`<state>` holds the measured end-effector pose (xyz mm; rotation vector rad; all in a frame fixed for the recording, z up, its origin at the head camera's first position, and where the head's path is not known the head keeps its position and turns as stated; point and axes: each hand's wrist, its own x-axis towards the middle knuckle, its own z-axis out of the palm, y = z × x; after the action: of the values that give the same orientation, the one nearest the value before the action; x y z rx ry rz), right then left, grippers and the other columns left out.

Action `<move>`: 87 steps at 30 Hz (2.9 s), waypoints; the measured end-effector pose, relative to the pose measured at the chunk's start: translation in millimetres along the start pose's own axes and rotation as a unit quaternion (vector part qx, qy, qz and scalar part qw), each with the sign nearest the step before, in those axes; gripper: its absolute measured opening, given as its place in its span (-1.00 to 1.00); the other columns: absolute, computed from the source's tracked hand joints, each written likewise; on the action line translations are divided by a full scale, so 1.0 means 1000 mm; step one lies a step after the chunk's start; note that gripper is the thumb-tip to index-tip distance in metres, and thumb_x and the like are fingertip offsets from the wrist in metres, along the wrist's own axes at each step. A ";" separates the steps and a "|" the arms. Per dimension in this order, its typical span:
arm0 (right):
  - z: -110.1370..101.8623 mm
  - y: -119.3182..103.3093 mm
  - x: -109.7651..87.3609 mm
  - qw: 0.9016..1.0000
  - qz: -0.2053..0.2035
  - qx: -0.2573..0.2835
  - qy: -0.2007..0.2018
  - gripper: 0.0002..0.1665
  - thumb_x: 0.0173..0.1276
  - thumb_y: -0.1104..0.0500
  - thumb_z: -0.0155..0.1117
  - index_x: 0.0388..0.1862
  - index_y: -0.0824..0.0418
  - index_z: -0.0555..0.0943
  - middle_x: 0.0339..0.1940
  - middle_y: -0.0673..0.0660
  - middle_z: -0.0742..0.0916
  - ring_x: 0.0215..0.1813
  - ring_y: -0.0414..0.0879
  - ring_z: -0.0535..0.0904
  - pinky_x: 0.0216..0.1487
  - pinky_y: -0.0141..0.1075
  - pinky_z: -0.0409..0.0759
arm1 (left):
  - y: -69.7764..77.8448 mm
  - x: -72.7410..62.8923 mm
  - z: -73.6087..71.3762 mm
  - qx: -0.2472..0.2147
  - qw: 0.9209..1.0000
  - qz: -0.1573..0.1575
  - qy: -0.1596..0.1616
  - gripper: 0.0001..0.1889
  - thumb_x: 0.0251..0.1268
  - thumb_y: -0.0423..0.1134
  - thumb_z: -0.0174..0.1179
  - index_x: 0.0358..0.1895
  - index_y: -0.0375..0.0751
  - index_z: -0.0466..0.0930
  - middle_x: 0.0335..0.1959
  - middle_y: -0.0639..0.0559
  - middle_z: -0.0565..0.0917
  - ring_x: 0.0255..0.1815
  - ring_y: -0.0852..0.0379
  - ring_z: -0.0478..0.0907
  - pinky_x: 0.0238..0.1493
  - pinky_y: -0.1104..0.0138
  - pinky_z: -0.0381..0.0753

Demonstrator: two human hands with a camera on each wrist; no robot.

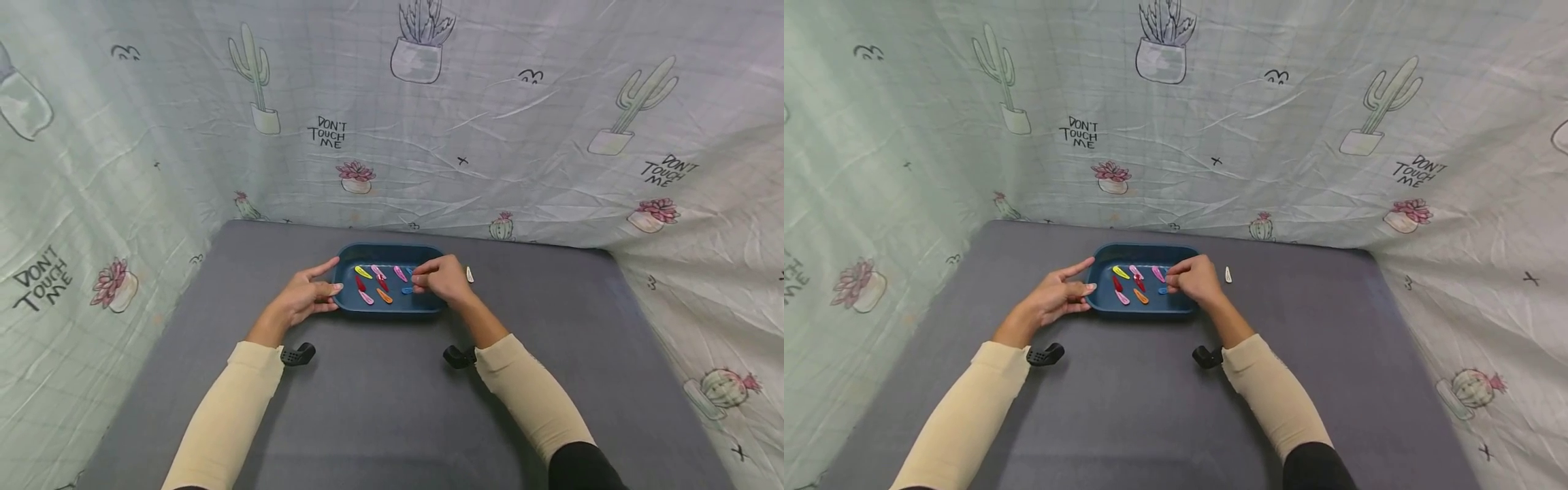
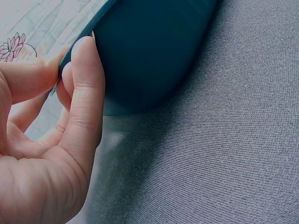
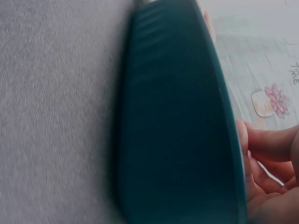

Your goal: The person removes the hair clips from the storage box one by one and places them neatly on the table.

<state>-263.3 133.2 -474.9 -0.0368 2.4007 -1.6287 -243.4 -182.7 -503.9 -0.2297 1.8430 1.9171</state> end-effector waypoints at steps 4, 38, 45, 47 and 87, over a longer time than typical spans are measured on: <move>0.008 0.001 0.002 1.000 -0.001 -0.003 -0.010 -0.78 0.39 0.36 0.41 -0.05 0.47 0.78 -0.04 0.36 0.81 -0.40 -0.18 0.79 -0.03 -0.08 0.82 | 0.000 0.001 0.000 0.005 1.000 0.001 -0.002 -0.20 0.45 -0.31 0.33 0.61 0.42 0.24 -0.12 -0.07 0.53 -0.39 0.17 0.58 -0.22 0.31 0.80; 0.054 -0.005 0.019 0.991 0.019 -0.116 -0.058 -0.82 0.20 0.32 0.56 -0.18 0.27 0.87 -0.06 0.21 0.82 -0.14 -0.04 0.64 -0.25 -0.39 0.62 | 0.003 -0.001 0.002 0.001 1.000 -0.003 0.002 -0.21 0.44 -0.31 0.33 0.59 0.45 0.26 -0.16 -0.12 0.54 -0.42 0.17 0.59 -0.24 0.31 0.81; 0.066 -0.011 0.022 0.985 0.013 -0.159 -0.062 -0.84 0.20 0.25 0.60 -0.22 0.21 0.88 -0.01 0.16 0.85 -0.02 0.00 0.64 0.00 -0.23 0.66 | 0.002 0.000 0.002 -0.003 1.000 -0.004 0.004 -0.22 0.45 -0.31 0.33 0.59 0.44 0.27 -0.17 -0.11 0.55 -0.42 0.17 0.60 -0.24 0.31 0.81; 0.070 -0.012 0.024 0.983 0.006 -0.172 -0.062 -0.85 0.18 0.24 0.61 -0.24 0.20 0.88 -0.03 0.14 0.85 0.03 0.00 0.62 0.10 -0.17 0.66 | 0.002 0.000 0.001 -0.003 1.000 -0.003 0.000 -0.22 0.45 -0.31 0.32 0.60 0.43 0.26 -0.17 -0.11 0.55 -0.42 0.18 0.60 -0.24 0.31 0.81; 0.097 -0.014 0.033 0.951 -0.037 -0.300 -0.059 -0.89 0.22 0.23 0.57 -0.51 0.15 0.87 -0.36 0.02 0.86 -0.11 -0.05 0.66 0.08 -0.13 0.70 | 0.001 0.000 0.002 0.000 1.000 0.000 0.005 -0.21 0.45 -0.34 0.32 0.59 0.44 0.27 -0.08 -0.07 0.51 -0.39 0.19 0.58 -0.21 0.29 0.82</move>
<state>-276.9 34.2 -501.9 -0.3210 2.7223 -0.8311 -243.1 -181.1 -502.8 -0.2412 1.8487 1.9200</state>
